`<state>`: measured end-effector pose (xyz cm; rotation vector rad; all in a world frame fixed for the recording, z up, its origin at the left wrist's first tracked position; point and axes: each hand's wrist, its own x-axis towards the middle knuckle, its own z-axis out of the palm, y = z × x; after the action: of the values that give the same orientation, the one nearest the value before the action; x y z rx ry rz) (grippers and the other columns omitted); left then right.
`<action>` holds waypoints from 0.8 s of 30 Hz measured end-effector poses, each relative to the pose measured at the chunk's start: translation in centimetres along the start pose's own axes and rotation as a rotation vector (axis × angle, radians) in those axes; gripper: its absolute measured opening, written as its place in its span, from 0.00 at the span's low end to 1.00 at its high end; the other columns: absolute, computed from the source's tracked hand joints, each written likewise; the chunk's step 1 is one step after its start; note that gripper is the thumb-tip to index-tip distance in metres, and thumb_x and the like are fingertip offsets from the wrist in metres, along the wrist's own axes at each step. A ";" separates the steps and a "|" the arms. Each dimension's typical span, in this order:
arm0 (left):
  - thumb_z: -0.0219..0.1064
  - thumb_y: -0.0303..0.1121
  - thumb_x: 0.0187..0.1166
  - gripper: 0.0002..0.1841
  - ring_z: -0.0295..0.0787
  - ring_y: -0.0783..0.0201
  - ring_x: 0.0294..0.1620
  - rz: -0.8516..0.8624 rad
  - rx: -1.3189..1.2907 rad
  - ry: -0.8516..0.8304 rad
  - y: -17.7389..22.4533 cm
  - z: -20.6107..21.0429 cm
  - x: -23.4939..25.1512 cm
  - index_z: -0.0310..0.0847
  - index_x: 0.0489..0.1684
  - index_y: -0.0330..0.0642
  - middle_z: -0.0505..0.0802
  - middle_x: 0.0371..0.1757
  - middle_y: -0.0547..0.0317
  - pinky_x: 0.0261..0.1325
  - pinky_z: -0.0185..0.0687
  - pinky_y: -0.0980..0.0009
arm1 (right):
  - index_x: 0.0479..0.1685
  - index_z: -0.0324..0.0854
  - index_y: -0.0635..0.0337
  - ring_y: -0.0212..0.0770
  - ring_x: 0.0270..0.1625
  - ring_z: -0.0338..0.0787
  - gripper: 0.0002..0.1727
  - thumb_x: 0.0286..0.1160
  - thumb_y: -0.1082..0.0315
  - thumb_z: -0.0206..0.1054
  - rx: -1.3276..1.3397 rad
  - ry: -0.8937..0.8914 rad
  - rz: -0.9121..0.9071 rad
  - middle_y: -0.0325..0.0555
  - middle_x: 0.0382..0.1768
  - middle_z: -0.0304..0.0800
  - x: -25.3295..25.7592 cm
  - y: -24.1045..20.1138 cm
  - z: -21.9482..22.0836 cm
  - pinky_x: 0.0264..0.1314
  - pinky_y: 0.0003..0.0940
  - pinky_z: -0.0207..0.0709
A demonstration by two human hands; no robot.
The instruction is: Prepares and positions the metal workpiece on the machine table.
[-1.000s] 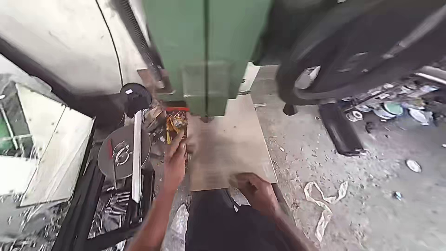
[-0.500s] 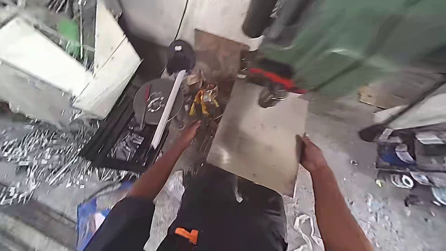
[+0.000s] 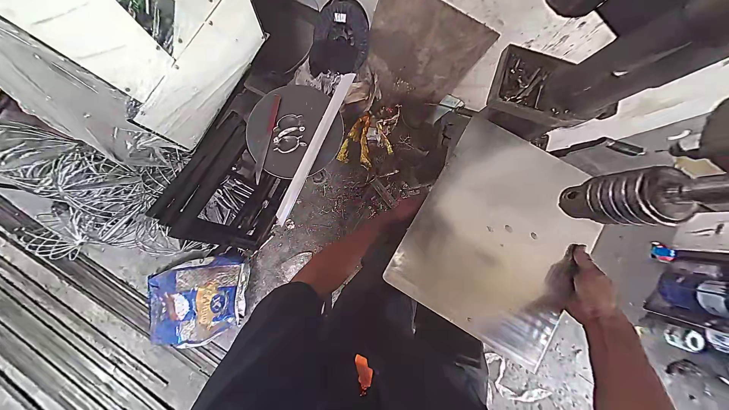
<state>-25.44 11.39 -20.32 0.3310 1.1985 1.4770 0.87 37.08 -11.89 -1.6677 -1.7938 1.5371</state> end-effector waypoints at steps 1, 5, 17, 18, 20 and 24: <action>0.42 0.46 0.96 0.24 0.88 0.65 0.53 0.019 -0.016 -0.026 0.0 -0.1 0.1 0.78 0.70 0.41 0.90 0.54 0.52 0.59 0.85 0.61 | 0.63 0.78 0.43 0.21 0.44 0.87 0.23 0.92 0.42 0.45 -0.006 0.001 -0.003 0.26 0.44 0.88 -0.1 0.0 0.0 0.49 0.26 0.83; 0.48 0.39 0.95 0.19 0.87 0.65 0.53 0.037 0.093 -0.060 -0.2 -0.7 0.8 0.78 0.69 0.38 0.89 0.55 0.50 0.60 0.84 0.61 | 0.64 0.77 0.43 0.19 0.45 0.87 0.22 0.93 0.43 0.44 -0.026 0.018 -0.027 0.25 0.45 0.87 -0.1 0.1 0.3 0.50 0.24 0.83; 0.46 0.45 0.96 0.26 0.86 0.46 0.72 0.230 0.625 0.146 1.9 -11.1 20.3 0.77 0.77 0.34 0.89 0.69 0.37 0.79 0.76 0.46 | 0.79 0.69 0.63 0.17 0.63 0.79 0.30 0.97 0.52 0.36 -0.380 0.137 -0.166 0.41 0.67 0.81 -0.9 -0.3 1.6 0.72 0.22 0.71; 0.45 0.44 0.96 0.26 0.82 0.45 0.76 0.240 0.670 0.166 2.5 -11.6 22.2 0.76 0.78 0.33 0.86 0.72 0.36 0.83 0.71 0.46 | 0.79 0.68 0.65 0.19 0.66 0.78 0.30 0.97 0.52 0.37 -0.400 0.153 -0.168 0.45 0.69 0.80 -1.1 -0.5 1.9 0.74 0.23 0.69; 0.43 0.47 0.96 0.28 0.75 0.43 0.83 0.209 0.740 0.226 3.4 -11.8 25.8 0.74 0.81 0.36 0.82 0.79 0.37 0.86 0.66 0.43 | 0.82 0.66 0.67 0.22 0.70 0.77 0.32 0.96 0.50 0.37 -0.446 0.164 -0.195 0.50 0.72 0.79 -1.0 -0.4 1.9 0.78 0.26 0.68; 0.42 0.57 0.94 0.32 0.73 0.38 0.83 0.136 0.783 0.288 4.7 -10.6 30.9 0.75 0.81 0.43 0.75 0.84 0.39 0.78 0.71 0.33 | 0.79 0.66 0.61 0.12 0.62 0.79 0.30 0.96 0.49 0.34 -0.382 0.186 -0.138 0.36 0.63 0.81 -0.6 -0.5 2.5 0.68 0.18 0.74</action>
<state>-45.79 33.64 -33.66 0.7516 2.0039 1.1305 -1.11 35.41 -12.19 -1.7325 -2.1437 0.9908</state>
